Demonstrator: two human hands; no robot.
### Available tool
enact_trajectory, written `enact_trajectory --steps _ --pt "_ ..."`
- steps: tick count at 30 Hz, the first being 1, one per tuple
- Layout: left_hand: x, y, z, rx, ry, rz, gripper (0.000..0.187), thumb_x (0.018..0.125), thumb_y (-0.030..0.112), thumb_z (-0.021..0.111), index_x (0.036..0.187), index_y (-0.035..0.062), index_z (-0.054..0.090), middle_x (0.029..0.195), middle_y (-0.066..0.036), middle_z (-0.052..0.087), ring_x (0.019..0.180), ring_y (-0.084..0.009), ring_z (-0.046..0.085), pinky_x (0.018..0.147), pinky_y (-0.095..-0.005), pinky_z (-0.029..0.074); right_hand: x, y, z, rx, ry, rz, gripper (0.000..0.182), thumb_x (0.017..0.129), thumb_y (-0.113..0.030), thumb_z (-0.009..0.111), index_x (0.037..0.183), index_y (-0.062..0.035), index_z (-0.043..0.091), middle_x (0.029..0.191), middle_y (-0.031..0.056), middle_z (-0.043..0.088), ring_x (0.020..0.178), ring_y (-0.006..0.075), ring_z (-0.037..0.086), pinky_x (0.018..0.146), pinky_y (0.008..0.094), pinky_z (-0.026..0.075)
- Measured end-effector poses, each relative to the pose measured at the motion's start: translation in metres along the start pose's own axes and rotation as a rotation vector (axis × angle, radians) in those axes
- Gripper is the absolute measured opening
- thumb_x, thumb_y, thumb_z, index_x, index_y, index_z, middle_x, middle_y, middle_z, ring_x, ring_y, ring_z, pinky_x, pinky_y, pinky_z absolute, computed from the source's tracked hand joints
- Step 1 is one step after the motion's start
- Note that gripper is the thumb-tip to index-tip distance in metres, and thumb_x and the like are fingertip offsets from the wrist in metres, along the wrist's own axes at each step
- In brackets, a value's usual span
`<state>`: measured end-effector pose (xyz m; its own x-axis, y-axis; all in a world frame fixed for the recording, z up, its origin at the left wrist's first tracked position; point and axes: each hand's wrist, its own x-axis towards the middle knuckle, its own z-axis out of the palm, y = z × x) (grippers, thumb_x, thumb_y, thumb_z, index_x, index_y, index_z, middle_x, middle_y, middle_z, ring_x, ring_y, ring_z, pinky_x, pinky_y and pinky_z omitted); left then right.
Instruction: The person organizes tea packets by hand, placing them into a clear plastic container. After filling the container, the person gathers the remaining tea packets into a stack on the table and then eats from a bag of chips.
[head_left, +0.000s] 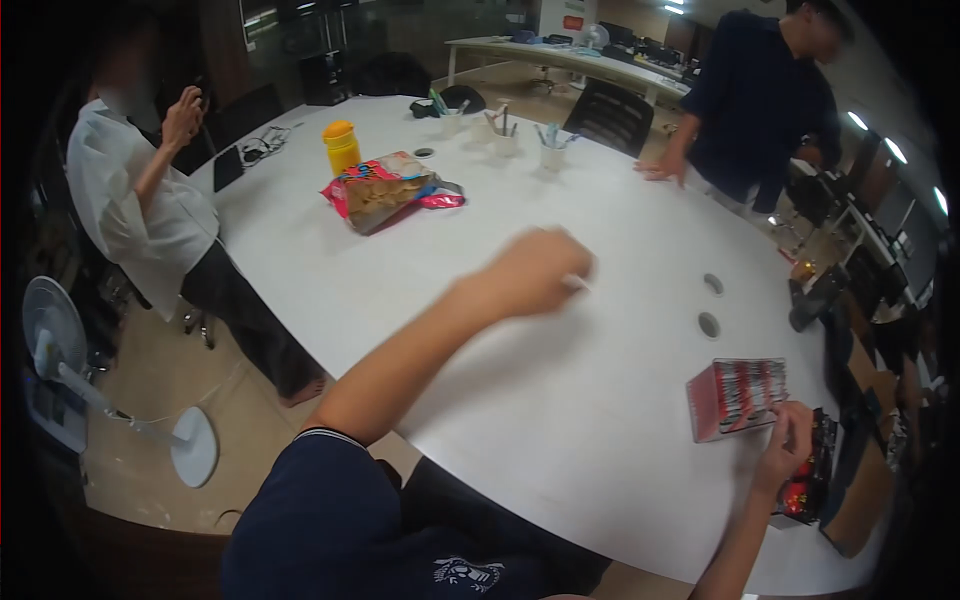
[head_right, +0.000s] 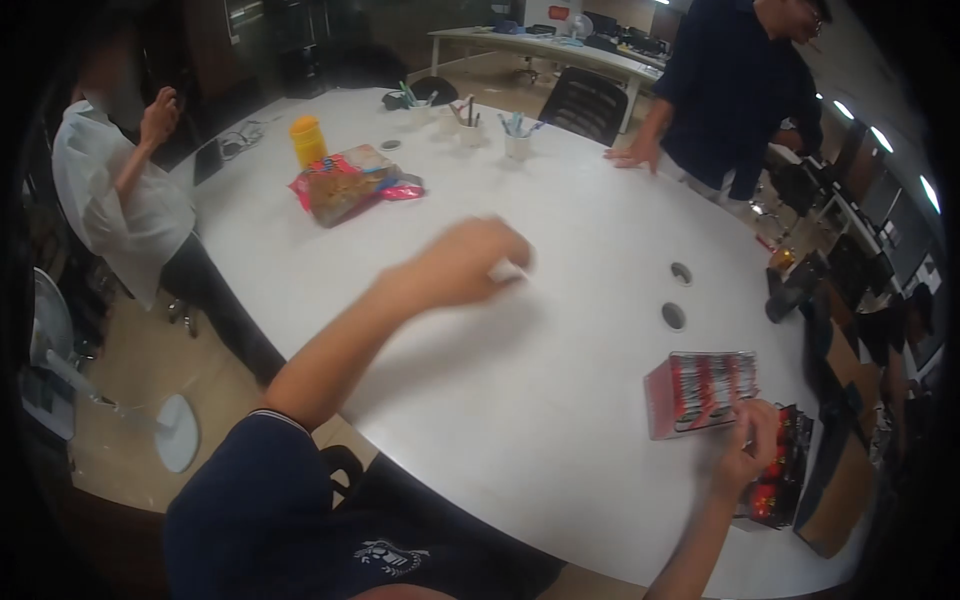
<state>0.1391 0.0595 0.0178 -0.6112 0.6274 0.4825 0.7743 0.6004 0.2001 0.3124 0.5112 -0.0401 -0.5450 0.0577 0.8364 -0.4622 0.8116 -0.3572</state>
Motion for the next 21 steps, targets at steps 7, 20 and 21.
enact_trajectory --steps 7,20,21 --pt "-0.155 -0.226 -0.076 0.645 0.514 -0.921 0.097 0.078 0.041 0.091 0.158 0.0105 0.045 0.158 -0.028 0.045 0.141 -0.0406 0.050 0.116 -0.0492 0.042 0.005 -0.015 0.002 0.011 0.006 -0.029 0.007 0.098 0.000 0.060 0.094 0.0038 0.064 0.096 0.0119 0.067 0.097 0.0264 0.062 0.094 0.0394 0.048" --pt "-0.184 -0.273 -0.029 -0.529 0.515 -0.827 0.080 0.080 -0.003 0.063 0.157 0.0106 0.047 0.138 -0.014 0.063 0.110 -0.0192 0.068 0.082 -0.0291 0.056 0.006 -0.009 0.002 -0.067 0.018 -0.090 0.007 0.097 0.001 0.061 0.094 0.0032 0.067 0.095 0.0126 0.068 0.097 0.0280 0.063 0.094 0.0400 0.048" --pt "-0.174 -0.254 -0.028 -0.543 0.496 -0.832 0.079 0.080 -0.003 0.063 0.157 0.0102 0.047 0.133 -0.013 0.065 0.110 -0.0190 0.068 0.082 -0.0288 0.055 0.008 -0.013 0.001 -0.085 0.024 -0.108 0.006 0.096 0.002 0.061 0.094 0.0032 0.067 0.096 0.0129 0.068 0.097 0.0283 0.063 0.093 0.0402 0.049"
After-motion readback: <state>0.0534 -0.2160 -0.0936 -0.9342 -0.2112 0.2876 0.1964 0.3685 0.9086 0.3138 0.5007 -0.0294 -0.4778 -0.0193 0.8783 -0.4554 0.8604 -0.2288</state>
